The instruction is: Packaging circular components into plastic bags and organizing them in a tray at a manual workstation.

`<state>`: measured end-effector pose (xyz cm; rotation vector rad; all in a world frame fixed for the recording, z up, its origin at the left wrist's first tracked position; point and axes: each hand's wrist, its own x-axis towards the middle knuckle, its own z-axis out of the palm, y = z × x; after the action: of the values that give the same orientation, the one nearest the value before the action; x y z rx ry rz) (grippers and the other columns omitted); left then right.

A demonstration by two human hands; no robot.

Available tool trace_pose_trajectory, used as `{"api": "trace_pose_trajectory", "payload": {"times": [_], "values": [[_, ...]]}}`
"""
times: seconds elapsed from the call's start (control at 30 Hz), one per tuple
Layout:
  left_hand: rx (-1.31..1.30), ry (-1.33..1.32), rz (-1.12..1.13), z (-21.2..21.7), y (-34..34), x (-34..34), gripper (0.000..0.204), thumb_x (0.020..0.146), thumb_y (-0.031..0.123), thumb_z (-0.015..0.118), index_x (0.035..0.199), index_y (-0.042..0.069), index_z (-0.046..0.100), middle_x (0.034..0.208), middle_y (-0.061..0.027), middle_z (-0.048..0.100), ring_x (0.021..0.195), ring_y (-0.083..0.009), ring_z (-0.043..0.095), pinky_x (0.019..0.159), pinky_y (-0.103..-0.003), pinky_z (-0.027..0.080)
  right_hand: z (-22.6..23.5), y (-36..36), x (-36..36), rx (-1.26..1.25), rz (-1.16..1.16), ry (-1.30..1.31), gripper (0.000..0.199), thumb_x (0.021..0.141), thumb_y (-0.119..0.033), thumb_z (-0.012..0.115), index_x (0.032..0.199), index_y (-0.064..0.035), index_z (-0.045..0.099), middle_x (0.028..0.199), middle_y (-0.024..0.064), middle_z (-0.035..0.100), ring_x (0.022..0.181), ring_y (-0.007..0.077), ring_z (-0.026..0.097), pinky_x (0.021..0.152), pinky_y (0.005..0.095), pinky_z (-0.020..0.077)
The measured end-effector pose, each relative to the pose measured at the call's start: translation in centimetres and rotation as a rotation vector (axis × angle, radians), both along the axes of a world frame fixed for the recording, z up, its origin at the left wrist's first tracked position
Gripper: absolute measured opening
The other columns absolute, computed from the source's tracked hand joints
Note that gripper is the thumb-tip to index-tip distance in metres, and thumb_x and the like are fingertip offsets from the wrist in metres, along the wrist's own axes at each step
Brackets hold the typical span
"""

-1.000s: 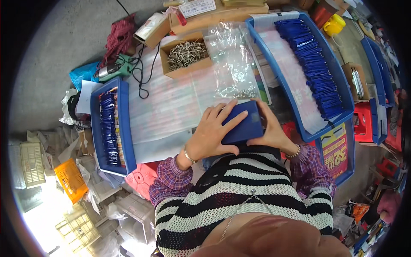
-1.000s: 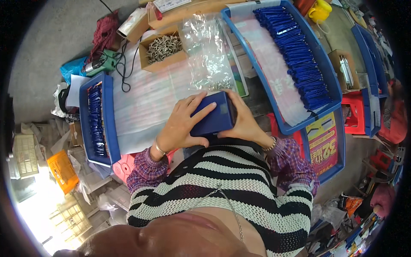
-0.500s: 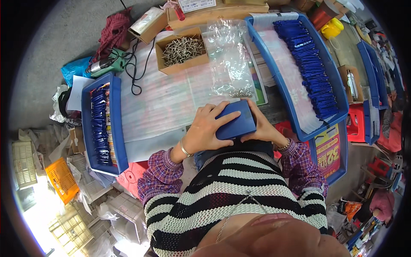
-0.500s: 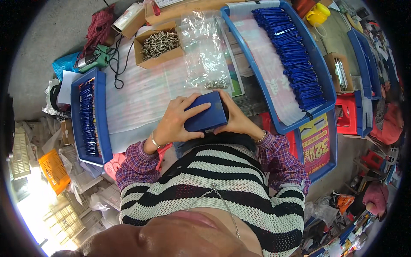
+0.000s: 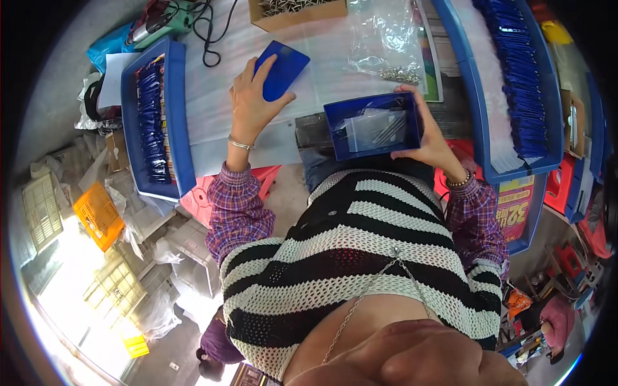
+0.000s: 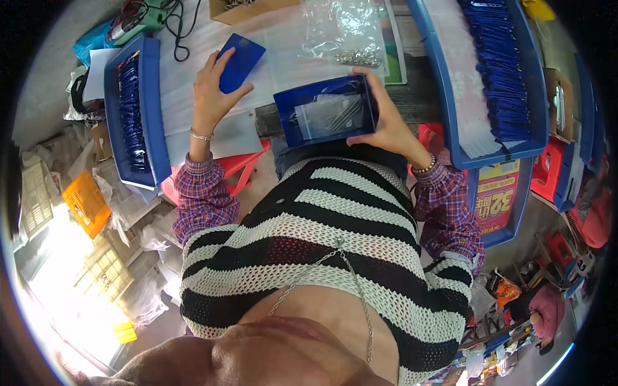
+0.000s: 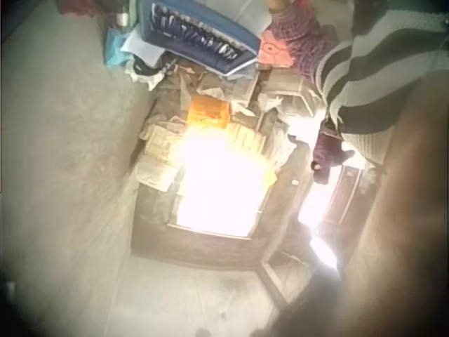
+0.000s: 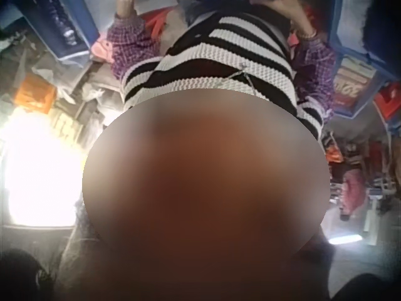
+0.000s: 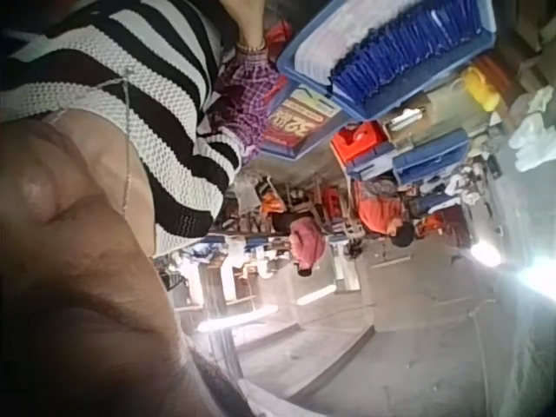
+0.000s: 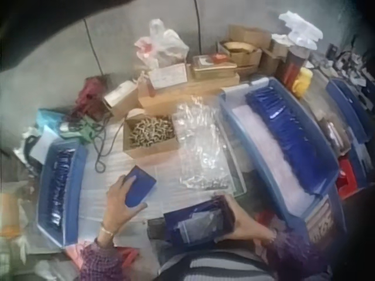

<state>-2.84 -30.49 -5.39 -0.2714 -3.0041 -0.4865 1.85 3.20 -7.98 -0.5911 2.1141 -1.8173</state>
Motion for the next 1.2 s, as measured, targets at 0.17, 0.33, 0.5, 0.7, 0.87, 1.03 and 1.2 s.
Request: {"api": "trace_pose_trajectory", "payload": {"times": [0.17, 0.33, 0.5, 0.7, 0.87, 1.03, 1.2], "values": [[-0.013, 0.017, 0.004, -1.5, -0.8, 0.9, 0.077, 0.061, 0.038, 0.077, 0.13, 0.021, 0.048, 0.133, -0.0142, 0.042, 0.114, -0.0346, 0.042, 0.094, -0.047, 0.034, -0.2, -0.2, 0.5, 0.007, -0.006, 0.039, 0.114, 0.05, -0.015, 0.088, 0.141, -0.0016, 0.02, 0.137, 0.0113, 0.033, 0.13, 0.0219, 0.031, 0.108, 0.0318, 0.0227], [-0.007, 0.026, -0.018, -1.7, -0.5, 1.1, 0.08, 0.06, 0.04, 0.078, 0.131, 0.021, 0.047, 0.135, -0.0138, 0.04, 0.118, -0.0345, 0.038, 0.096, -0.047, 0.032, 0.0, -0.4, 0.9, 0.029, -0.021, 0.06, 0.109, 0.053, -0.019, 0.088, 0.139, -0.002, 0.023, 0.136, 0.0124, 0.033, 0.13, 0.0224, 0.031, 0.108, 0.032, 0.0227], [0.152, 0.172, -0.078, 0.8, 1.6, 1.4, 0.057, 0.065, 0.026, 0.077, 0.117, 0.013, 0.059, 0.127, -0.0109, 0.05, 0.111, -0.0313, 0.048, 0.093, -0.04, 0.037, 0.3, -0.2, 1.0, 0.083, -0.036, 0.054, 0.107, 0.054, -0.019, 0.087, 0.138, -0.002, 0.023, 0.136, 0.0122, 0.034, 0.13, 0.0223, 0.032, 0.107, 0.0322, 0.0243], [0.409, 0.042, -0.547, 6.3, 8.3, 5.2, 0.037, 0.071, 0.011, 0.067, 0.106, 0.005, 0.061, 0.109, -0.0064, 0.06, 0.089, -0.0246, 0.058, 0.073, -0.03, 0.046, 1.3, -0.7, 1.2, 0.096, -0.06, 0.071, 0.101, 0.057, -0.015, 0.084, 0.138, -0.0031, 0.025, 0.136, 0.0133, 0.035, 0.129, 0.0256, 0.034, 0.106, 0.0336, 0.0278], [0.01, 0.148, -0.559, 3.7, 11.8, 6.9, 0.037, 0.071, 0.01, 0.054, 0.107, 0.005, 0.059, 0.087, -0.0066, 0.055, 0.07, -0.0195, 0.05, 0.062, -0.03, 0.042, 1.1, -1.2, 1.4, 0.057, -0.094, 0.052, 0.096, 0.058, -0.012, 0.082, 0.137, -0.0041, 0.027, 0.136, 0.0146, 0.035, 0.128, 0.0295, 0.035, 0.105, 0.0348, 0.0294], [0.012, 0.01, -0.434, 5.0, 11.8, 6.9, 0.047, 0.066, 0.006, 0.064, 0.113, 0.006, 0.058, 0.091, -0.009, 0.058, 0.075, -0.023, 0.053, 0.064, -0.033, 0.044, 0.8, -1.0, 1.4, 0.07, -0.08, 0.119, 0.098, 0.058, -0.008, 0.081, 0.138, -0.0037, 0.025, 0.136, 0.0149, 0.035, 0.128, 0.0293, 0.035, 0.105, 0.0348, 0.03], [0.207, 0.16, -0.678, 6.4, 12.2, 7.2, 0.04, 0.058, 0.008, 0.062, 0.098, 0.004, 0.064, 0.078, -0.0059, 0.055, 0.069, -0.019, 0.053, 0.058, -0.029, 0.043, 0.7, -0.9, 1.3, 0.04, -0.078, 0.143, 0.096, 0.06, -0.008, 0.08, 0.138, -0.0011, 0.024, 0.136, 0.0155, 0.035, 0.127, 0.0289, 0.036, 0.105, 0.034, 0.0295]]}}
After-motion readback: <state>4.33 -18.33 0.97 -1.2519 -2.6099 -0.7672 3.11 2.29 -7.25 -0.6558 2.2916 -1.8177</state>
